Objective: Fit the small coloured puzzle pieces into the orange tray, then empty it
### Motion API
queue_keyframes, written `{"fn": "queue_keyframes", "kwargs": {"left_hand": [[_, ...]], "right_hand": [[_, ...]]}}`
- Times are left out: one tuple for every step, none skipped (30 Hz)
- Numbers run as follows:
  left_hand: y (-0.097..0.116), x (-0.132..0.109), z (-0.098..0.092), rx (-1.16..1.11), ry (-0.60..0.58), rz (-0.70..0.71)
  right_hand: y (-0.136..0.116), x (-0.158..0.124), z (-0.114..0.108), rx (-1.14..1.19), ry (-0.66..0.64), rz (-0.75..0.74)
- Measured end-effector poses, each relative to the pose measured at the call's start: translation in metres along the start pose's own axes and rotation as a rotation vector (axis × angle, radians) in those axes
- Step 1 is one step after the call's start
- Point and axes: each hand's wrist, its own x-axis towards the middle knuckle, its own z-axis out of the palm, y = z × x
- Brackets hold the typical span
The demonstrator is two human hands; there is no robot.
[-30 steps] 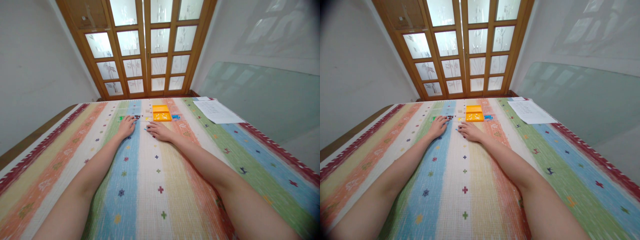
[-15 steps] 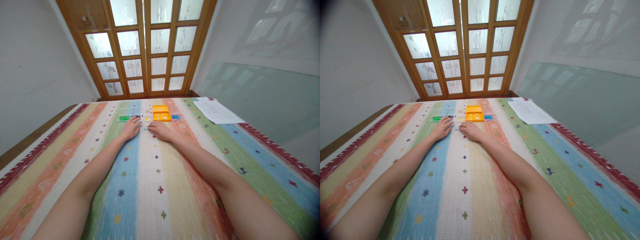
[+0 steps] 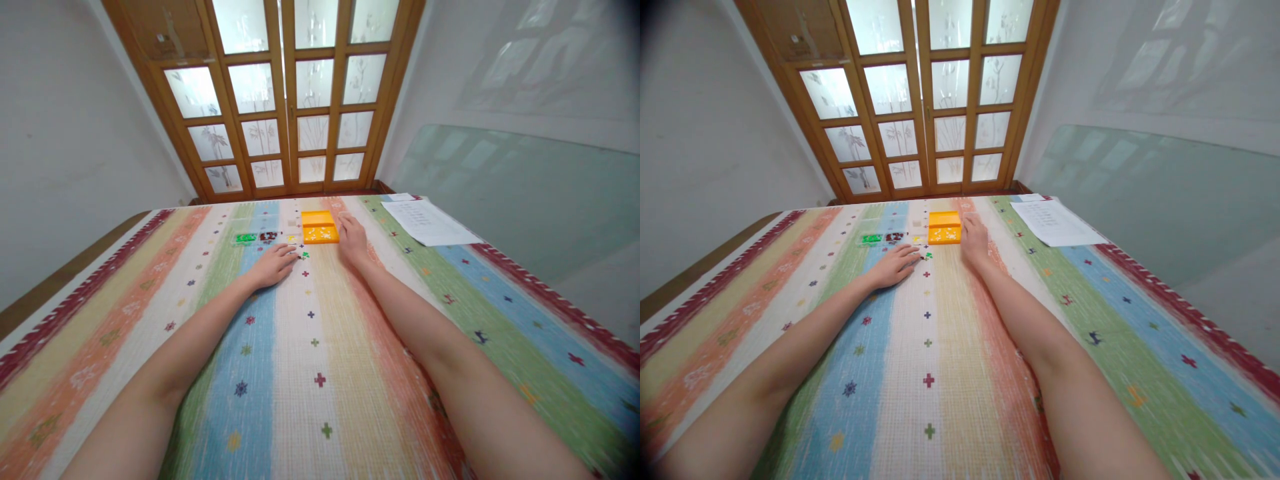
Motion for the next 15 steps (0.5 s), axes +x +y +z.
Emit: {"fn": "queue_keyframes", "kwargs": {"left_hand": [[0.003,0.001,0.000,0.001,-0.014,0.005],[0.005,0.001,0.001,0.004,-0.029,0.006],[0.006,0.002,0.002,0.005,-0.041,0.003],[0.007,0.002,0.003,0.004,-0.050,-0.001],[0.007,0.002,0.004,0.001,-0.057,-0.004],[0.007,0.002,0.005,-0.003,-0.062,-0.006],[0.007,0.002,0.005,-0.008,-0.065,-0.005],[0.007,0.002,0.006,-0.014,-0.065,-0.003],[0.006,0.002,0.007,-0.021,-0.064,0.003],[0.006,0.002,0.007,-0.028,-0.064,0.009],[0.006,0.002,0.008,-0.036,-0.062,0.015],[0.006,0.002,0.008,-0.045,-0.060,0.019],[0.006,0.002,0.009,-0.053,-0.056,0.019],[0.006,0.002,0.009,-0.060,-0.050,0.016],[0.006,0.002,0.009,-0.067,-0.042,0.011]], "right_hand": [[0.005,0.001,-0.001,-0.014,0.065,0.047],[0.010,0.002,-0.002,-0.027,0.114,0.094],[0.015,0.003,-0.002,-0.037,0.161,0.146],[0.019,0.003,-0.001,-0.037,0.179,0.194],[0.022,0.004,0.000,-0.030,0.193,0.246],[0.025,0.004,0.001,-0.019,0.203,0.300],[0.027,0.004,0.002,-0.007,0.209,0.354],[0.028,0.004,0.002,0.005,0.210,0.402],[0.029,0.004,0.002,0.015,0.209,0.439],[0.029,0.004,0.002,0.025,0.207,0.462],[0.029,0.004,0.001,0.033,0.206,0.472],[0.029,0.003,0.001,0.039,0.208,0.473],[0.028,0.003,0.000,0.042,0.214,0.468],[0.028,0.002,-0.001,0.045,0.221,0.461],[0.027,0.002,-0.002,0.046,0.228,0.455]]}}
